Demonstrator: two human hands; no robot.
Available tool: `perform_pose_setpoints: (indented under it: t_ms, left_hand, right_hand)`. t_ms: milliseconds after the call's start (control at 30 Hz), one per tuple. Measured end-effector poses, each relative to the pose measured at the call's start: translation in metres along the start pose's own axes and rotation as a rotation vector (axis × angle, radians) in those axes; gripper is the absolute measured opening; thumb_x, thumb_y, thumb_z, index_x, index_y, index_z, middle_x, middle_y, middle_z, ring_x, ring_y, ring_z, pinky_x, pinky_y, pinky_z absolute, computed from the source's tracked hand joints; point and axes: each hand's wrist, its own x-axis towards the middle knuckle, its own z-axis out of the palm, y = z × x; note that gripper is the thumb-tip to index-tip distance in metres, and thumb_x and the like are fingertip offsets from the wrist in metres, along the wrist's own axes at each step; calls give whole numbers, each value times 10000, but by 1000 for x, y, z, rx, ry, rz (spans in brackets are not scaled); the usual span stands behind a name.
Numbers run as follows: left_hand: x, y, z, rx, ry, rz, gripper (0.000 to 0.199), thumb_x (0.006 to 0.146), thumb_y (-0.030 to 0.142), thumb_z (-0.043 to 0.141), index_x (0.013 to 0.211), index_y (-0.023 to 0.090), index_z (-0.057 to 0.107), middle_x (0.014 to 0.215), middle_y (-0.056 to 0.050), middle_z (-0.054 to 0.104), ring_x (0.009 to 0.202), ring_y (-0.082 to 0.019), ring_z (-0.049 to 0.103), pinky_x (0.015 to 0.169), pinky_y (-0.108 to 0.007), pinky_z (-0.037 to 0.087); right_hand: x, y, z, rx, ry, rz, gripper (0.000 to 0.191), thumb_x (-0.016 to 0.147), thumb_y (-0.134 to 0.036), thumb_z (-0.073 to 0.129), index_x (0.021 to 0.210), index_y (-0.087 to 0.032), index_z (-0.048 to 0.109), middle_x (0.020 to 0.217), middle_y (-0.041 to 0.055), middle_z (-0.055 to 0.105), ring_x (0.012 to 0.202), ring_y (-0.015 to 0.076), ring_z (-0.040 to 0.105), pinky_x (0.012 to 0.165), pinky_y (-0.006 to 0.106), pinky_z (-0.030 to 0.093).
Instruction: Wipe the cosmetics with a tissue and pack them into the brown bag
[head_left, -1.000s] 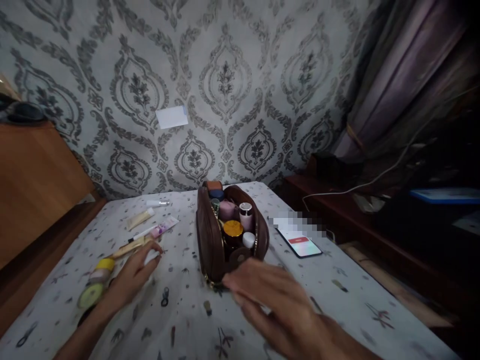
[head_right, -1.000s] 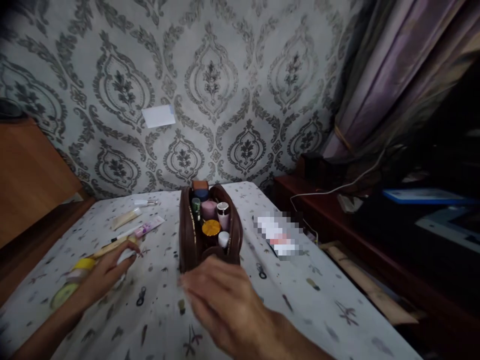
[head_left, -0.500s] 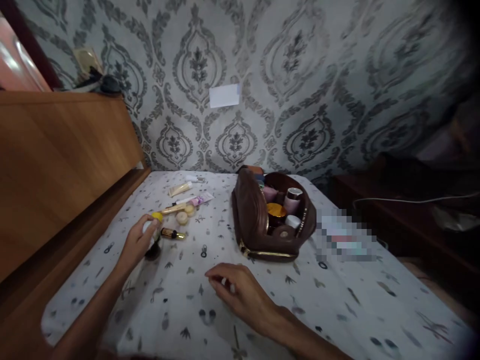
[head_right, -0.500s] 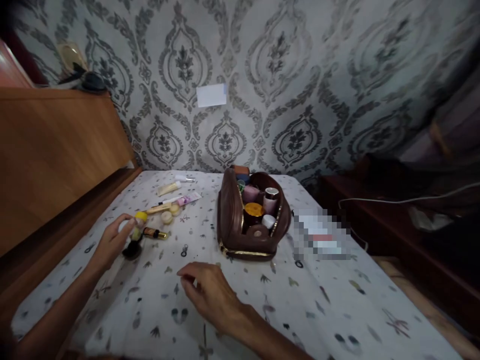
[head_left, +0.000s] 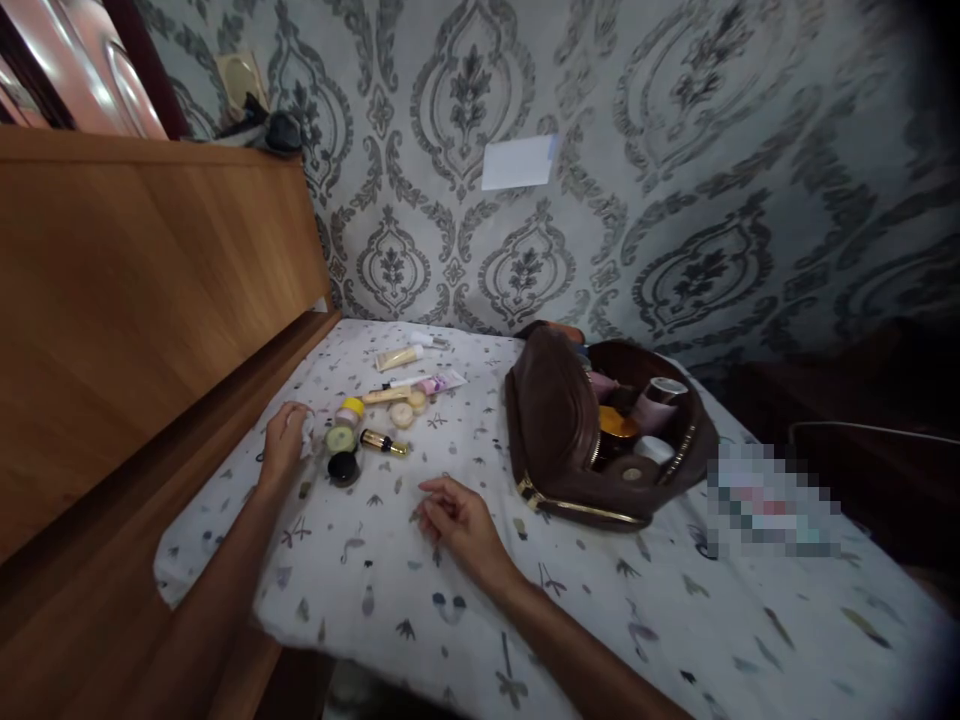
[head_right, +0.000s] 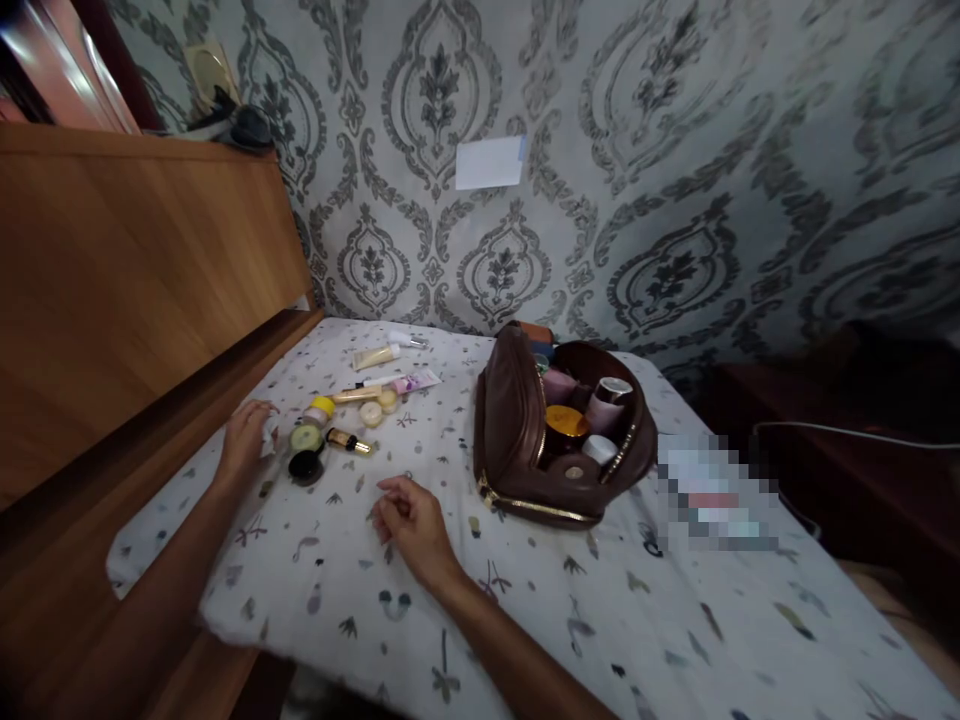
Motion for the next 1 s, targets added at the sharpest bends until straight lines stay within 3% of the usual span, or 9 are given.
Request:
perform_pose_setpoints:
  t_ms: [100, 367, 533, 733, 867, 1000]
  left_hand:
    - [-4, -1, 0, 20, -4, 54, 311, 845, 483, 379, 837, 217, 541, 834, -14, 591, 861, -204, 568, 774, -284, 437]
    - [-11, 2, 8, 199, -115, 62, 421, 853, 581, 422, 954, 226, 623, 692, 14, 603, 640, -191, 518, 603, -277, 369]
    - [8, 7, 12, 332, -175, 24, 485, 825, 651, 446, 976, 239, 652, 690, -12, 638, 701, -239, 596, 595, -285, 374]
    - [41, 11, 22, 456, -290, -25, 567, 653, 741, 597, 885, 235, 703, 823, -98, 720, 817, -335, 649, 609, -323, 402]
    - [52, 8, 26, 421, -379, -3, 568, 642, 719, 617, 904, 226, 720, 901, -98, 739, 861, -320, 665, 643, -322, 447]
    - [49, 4, 27, 361, -397, 7, 537, 657, 690, 606, 876, 213, 722, 866, -69, 743, 867, -285, 667, 664, -304, 471]
  right_hand:
    - [-2, 9, -3, -39, -14, -37, 256, 751, -327, 653, 949, -165, 642, 698, -7, 644, 545, 109, 579, 476, 225, 430]
    - [-4, 14, -3, -82, -16, -45, 249, 761, -361, 660, 922, -172, 650, 664, -23, 603, 533, 111, 570, 471, 229, 433]
    - [-5, 12, -3, -118, -36, -50, 220, 781, -367, 637, 887, -175, 645, 642, -27, 596, 513, 103, 551, 479, 231, 427]
    - [-9, 4, -4, -136, -40, -45, 211, 792, -387, 636, 860, -188, 644, 594, -38, 575, 503, 107, 537, 475, 233, 411]
    - [-10, 1, -5, -154, -48, -29, 193, 797, -366, 619, 858, -185, 639, 590, -38, 583, 504, 103, 532, 490, 230, 417]
    - [-10, 3, -6, -181, -51, -44, 175, 805, -336, 598, 861, -176, 646, 592, -34, 592, 493, 93, 519, 497, 225, 413]
